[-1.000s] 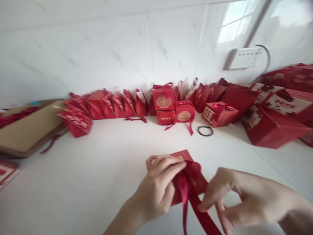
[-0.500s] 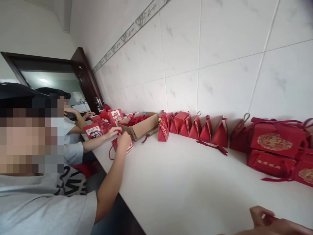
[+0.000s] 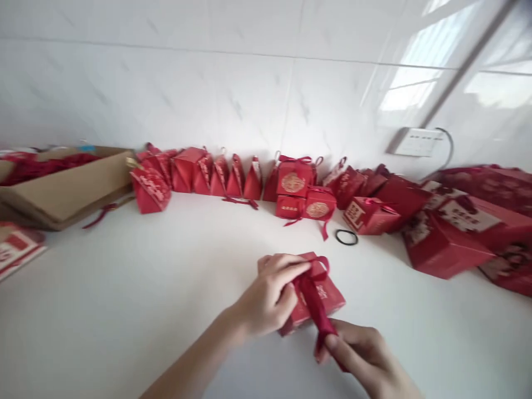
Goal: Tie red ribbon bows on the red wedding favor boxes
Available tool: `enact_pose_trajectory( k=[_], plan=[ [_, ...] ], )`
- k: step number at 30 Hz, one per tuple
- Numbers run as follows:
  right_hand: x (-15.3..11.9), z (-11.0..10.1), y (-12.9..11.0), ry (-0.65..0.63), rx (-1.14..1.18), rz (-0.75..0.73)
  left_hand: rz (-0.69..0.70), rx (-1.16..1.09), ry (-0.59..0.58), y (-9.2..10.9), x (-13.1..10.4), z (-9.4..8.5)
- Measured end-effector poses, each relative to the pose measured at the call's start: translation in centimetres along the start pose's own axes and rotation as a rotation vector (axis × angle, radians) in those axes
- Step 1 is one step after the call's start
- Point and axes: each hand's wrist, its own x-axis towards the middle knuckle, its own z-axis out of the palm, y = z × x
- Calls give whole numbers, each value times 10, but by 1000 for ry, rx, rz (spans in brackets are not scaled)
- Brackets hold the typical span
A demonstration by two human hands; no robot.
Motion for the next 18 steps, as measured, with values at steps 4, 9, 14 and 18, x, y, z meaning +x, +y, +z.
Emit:
enact_pose_trajectory(
  k=[4, 9, 14, 18],
  plan=[
    [7, 9, 0, -34, 58, -87, -2, -10, -13, -5, -1, -1],
    [7, 8, 5, -112, 137, -80, -95, -3, -21, -4, -1, -1],
    [5, 5, 5, -213, 48, -72, -264, -2, 14, 7, 2, 2],
    [-2, -38, -10, -524, -144, -100, -327, -62, 24, 11, 4, 3]
  ],
)
